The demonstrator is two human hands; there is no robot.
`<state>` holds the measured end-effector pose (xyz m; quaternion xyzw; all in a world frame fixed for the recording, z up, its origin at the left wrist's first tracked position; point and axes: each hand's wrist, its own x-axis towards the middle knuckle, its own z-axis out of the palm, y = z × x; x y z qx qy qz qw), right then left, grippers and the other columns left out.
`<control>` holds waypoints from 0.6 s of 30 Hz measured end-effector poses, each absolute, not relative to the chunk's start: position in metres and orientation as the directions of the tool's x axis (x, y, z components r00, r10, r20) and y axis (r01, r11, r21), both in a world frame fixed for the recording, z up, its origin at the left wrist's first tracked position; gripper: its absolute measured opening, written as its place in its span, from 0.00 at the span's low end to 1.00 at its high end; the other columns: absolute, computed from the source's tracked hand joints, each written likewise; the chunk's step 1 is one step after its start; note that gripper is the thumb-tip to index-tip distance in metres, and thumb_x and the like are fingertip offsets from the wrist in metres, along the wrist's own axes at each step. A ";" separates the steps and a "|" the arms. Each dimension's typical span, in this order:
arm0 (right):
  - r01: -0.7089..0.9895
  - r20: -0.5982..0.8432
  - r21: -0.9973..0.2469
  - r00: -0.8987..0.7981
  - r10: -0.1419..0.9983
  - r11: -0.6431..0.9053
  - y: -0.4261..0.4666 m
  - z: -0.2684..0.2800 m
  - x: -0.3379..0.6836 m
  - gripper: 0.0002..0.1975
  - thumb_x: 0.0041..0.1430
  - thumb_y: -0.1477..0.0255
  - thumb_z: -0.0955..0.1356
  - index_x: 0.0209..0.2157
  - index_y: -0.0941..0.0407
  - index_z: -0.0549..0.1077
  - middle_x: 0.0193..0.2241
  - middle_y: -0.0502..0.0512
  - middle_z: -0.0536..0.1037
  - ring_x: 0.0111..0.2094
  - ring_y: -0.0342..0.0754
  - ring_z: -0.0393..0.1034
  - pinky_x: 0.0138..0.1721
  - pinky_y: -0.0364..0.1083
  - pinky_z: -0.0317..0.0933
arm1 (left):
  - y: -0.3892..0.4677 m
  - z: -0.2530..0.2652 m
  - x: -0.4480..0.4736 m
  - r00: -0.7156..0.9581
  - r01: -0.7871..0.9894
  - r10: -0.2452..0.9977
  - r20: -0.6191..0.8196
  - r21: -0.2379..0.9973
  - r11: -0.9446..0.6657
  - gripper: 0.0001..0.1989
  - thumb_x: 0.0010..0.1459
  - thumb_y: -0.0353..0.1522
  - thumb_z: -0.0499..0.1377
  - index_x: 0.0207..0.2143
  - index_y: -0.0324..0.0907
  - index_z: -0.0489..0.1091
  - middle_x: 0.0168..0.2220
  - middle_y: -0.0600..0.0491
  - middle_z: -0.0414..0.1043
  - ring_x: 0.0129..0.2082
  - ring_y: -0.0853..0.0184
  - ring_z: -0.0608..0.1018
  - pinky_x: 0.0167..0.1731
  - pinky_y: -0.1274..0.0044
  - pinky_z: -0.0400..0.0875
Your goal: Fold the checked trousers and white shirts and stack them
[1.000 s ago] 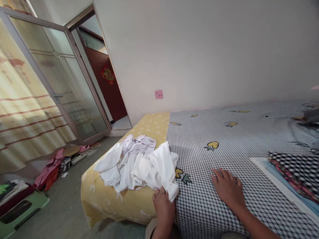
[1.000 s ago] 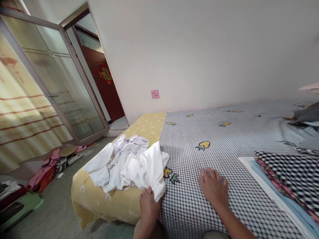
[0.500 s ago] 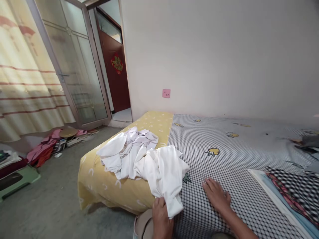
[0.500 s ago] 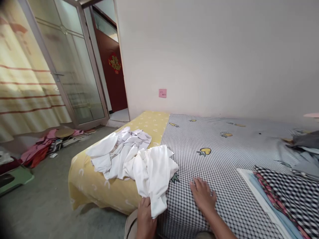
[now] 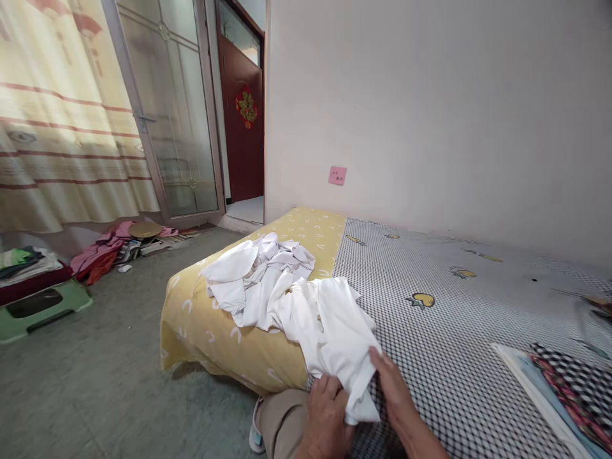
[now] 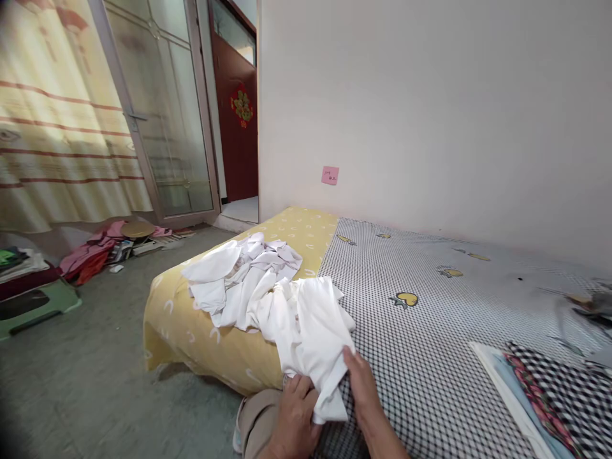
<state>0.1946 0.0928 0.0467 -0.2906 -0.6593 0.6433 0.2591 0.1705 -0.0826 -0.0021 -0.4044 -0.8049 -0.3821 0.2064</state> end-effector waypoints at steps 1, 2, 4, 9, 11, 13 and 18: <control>-0.063 -0.092 -0.982 -0.663 0.743 -0.178 0.102 0.045 0.200 0.26 0.53 0.50 0.69 0.45 0.55 0.79 0.51 0.62 0.80 0.59 0.62 0.69 0.61 0.63 0.60 | -0.083 -0.001 0.171 -0.624 0.781 0.478 0.618 0.502 0.371 0.06 0.54 0.27 0.59 0.35 0.45 0.72 0.40 0.50 0.74 0.41 0.60 0.74 0.42 0.68 0.71; -0.156 -0.164 -0.931 -0.629 0.760 -0.330 0.111 0.042 0.206 0.26 0.55 0.51 0.68 0.46 0.55 0.78 0.50 0.62 0.81 0.57 0.60 0.71 0.59 0.62 0.64 | -0.083 0.000 0.172 -0.668 0.743 0.452 0.591 0.563 0.362 0.07 0.57 0.27 0.57 0.37 0.45 0.71 0.42 0.49 0.74 0.43 0.61 0.75 0.44 0.68 0.71; -0.271 -0.288 -0.818 -0.571 0.769 -0.508 0.129 0.033 0.219 0.24 0.60 0.53 0.65 0.49 0.54 0.77 0.50 0.61 0.81 0.54 0.57 0.74 0.58 0.60 0.66 | -0.083 0.003 0.170 -0.771 0.632 0.363 0.524 0.697 0.337 0.09 0.61 0.28 0.52 0.39 0.44 0.70 0.45 0.47 0.73 0.46 0.61 0.75 0.47 0.66 0.72; -0.343 -0.279 -0.765 -0.586 0.761 -0.545 0.147 0.011 0.235 0.25 0.63 0.54 0.64 0.55 0.51 0.75 0.55 0.59 0.79 0.57 0.54 0.72 0.61 0.59 0.63 | -0.088 0.002 0.149 -0.979 0.201 0.008 0.202 0.968 0.150 0.12 0.61 0.39 0.50 0.40 0.43 0.66 0.40 0.44 0.73 0.41 0.57 0.77 0.47 0.63 0.73; -0.351 -0.293 -0.748 -0.587 0.755 -0.564 0.144 0.012 0.235 0.26 0.64 0.53 0.62 0.56 0.51 0.75 0.56 0.59 0.78 0.58 0.54 0.71 0.62 0.59 0.62 | -0.091 -0.002 0.139 -0.992 0.091 -0.082 0.100 0.990 0.110 0.15 0.60 0.42 0.49 0.41 0.42 0.64 0.41 0.41 0.74 0.41 0.55 0.78 0.47 0.61 0.74; -0.352 -0.338 -0.714 -0.584 0.738 -0.606 0.139 0.018 0.235 0.26 0.66 0.51 0.59 0.55 0.49 0.75 0.57 0.58 0.77 0.58 0.52 0.71 0.63 0.58 0.60 | -0.093 -0.005 0.133 -0.993 0.054 -0.096 0.064 0.993 0.103 0.17 0.61 0.44 0.47 0.43 0.41 0.63 0.43 0.38 0.74 0.42 0.54 0.78 0.47 0.61 0.74; -0.322 -0.379 -0.654 -0.643 0.665 -0.684 0.129 0.044 0.237 0.23 0.66 0.54 0.61 0.54 0.50 0.76 0.54 0.57 0.79 0.57 0.49 0.72 0.63 0.53 0.60 | -0.093 -0.001 0.137 -0.999 0.052 -0.014 0.053 0.995 0.089 0.21 0.62 0.47 0.47 0.47 0.42 0.64 0.45 0.40 0.76 0.46 0.56 0.79 0.48 0.65 0.74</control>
